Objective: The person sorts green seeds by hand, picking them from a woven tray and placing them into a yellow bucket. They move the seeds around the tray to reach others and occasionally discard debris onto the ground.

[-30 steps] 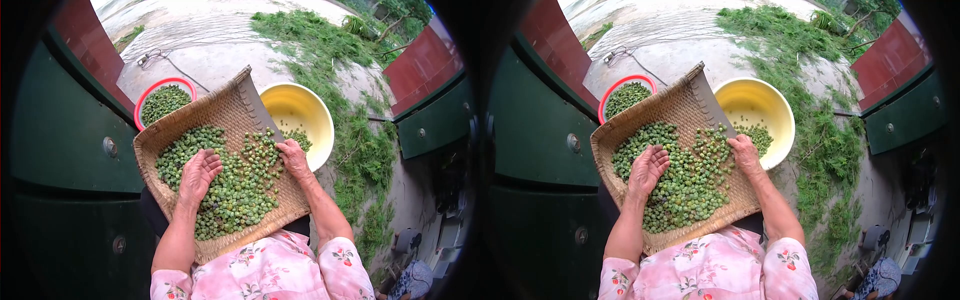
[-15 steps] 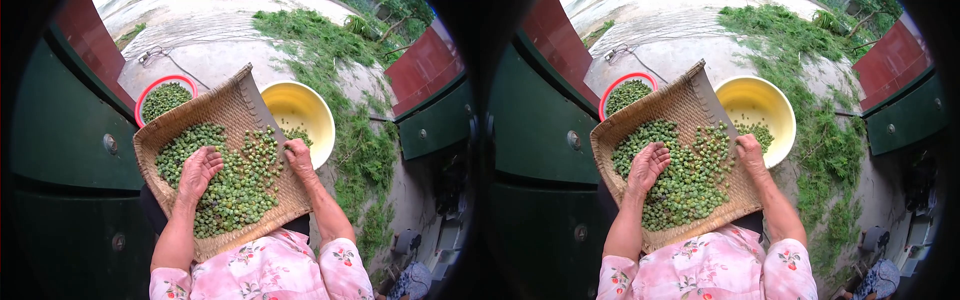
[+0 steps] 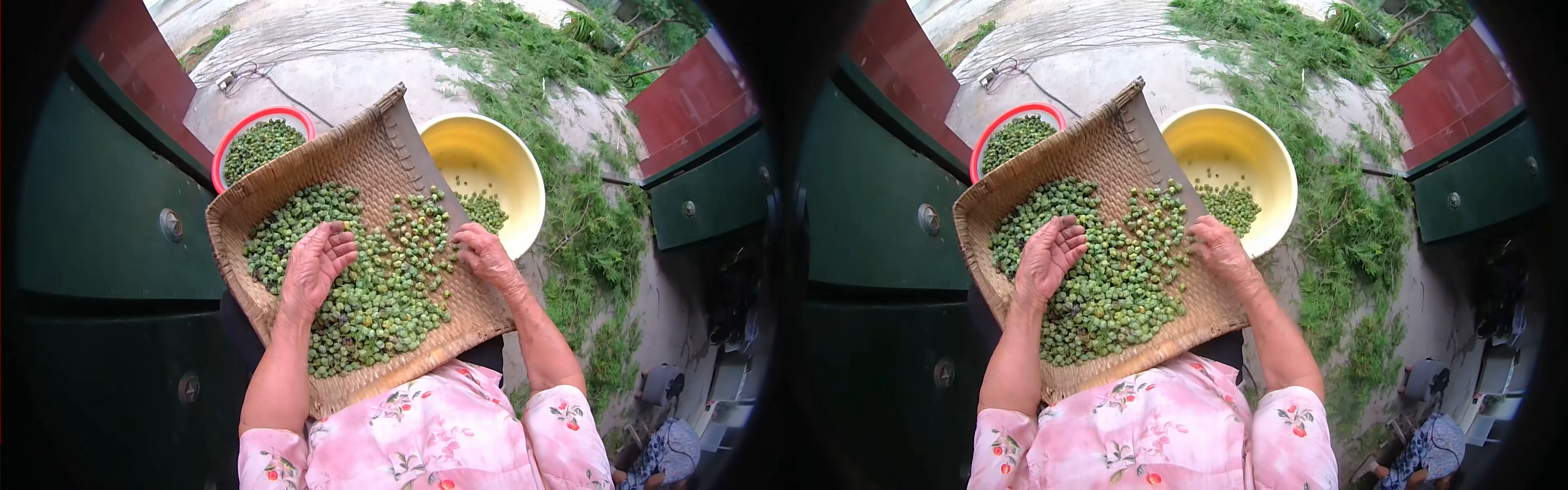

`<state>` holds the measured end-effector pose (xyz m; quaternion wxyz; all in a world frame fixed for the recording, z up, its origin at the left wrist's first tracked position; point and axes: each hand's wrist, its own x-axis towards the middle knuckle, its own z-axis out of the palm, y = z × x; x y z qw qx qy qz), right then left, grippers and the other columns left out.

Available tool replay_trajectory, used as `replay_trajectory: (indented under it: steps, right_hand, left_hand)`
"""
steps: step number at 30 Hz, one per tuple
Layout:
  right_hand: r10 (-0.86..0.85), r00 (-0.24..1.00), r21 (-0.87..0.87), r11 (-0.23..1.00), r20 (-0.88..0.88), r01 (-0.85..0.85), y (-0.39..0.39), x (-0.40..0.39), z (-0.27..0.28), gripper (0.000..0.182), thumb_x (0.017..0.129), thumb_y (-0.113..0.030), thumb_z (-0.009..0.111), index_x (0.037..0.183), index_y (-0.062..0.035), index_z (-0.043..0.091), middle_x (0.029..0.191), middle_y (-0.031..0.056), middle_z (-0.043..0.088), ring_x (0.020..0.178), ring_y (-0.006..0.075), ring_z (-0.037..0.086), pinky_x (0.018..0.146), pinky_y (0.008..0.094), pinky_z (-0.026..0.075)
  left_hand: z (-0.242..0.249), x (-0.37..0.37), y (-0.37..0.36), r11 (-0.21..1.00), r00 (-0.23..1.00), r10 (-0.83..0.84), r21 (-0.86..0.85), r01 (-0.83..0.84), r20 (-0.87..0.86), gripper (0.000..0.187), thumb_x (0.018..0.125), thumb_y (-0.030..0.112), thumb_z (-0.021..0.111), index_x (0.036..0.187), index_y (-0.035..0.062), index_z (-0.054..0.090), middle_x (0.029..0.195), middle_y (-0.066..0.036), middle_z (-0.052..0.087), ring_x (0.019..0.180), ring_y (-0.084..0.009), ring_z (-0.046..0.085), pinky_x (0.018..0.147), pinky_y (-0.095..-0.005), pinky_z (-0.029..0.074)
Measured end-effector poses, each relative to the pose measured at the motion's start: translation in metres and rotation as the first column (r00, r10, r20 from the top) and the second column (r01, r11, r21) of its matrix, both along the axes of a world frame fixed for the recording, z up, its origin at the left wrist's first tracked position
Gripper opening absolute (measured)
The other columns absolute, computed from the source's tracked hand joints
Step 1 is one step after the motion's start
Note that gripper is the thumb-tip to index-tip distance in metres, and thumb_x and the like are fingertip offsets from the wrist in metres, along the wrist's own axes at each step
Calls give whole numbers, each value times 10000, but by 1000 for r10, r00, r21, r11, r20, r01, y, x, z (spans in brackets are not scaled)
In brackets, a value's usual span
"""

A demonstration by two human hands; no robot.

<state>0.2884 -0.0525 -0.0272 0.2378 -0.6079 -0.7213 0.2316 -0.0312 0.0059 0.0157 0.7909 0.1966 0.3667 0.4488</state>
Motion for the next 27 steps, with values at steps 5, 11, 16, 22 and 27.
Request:
replay_trajectory:
  steps: [5,11,16,22,27]
  right_hand:
    - [95,995,-91,992,25,-93,-9,-12,11,387,682,-41,711,1047,-57,584,1099,106,521,981,268,564,821,339,484]
    - [58,995,-135,990,82,-46,-14,-32,21,319,696,-40,705,996,-51,595,998,127,502,957,293,538,847,365,453]
    - [-2,996,-93,996,93,10,-17,-35,6,253,705,-38,693,943,-34,608,989,137,503,961,315,535,847,365,450]
    - [-65,998,-92,994,14,66,-16,-34,11,175,712,-4,649,883,-20,614,954,130,505,919,285,544,825,360,459]
    - [-234,971,35,971,-46,236,-10,-8,6,202,707,41,613,900,-18,618,949,129,507,867,261,558,753,350,486]
  left_hand:
    - [0,-1,1,1000,1000,3,-20,-3,1,307,945,235,527,1084,-38,533,931,-124,621,818,-197,630,721,-310,565]
    - [-2,0,1,1000,1000,2,1,-2,0,316,945,241,526,1074,-47,534,924,-126,622,808,-196,635,705,-303,570]
    - [-3,-1,2,1000,1000,-6,-13,6,4,300,947,227,523,1084,-40,529,925,-131,618,813,-202,631,713,-317,569]
    - [-3,-1,1,1000,1000,-4,-6,4,-1,308,944,231,528,1083,-44,531,929,-127,619,808,-198,633,705,-306,570]
    - [-1,-1,1,1000,1000,-3,-6,3,-18,310,943,231,530,1083,-45,530,928,-122,618,803,-194,634,702,-299,570]
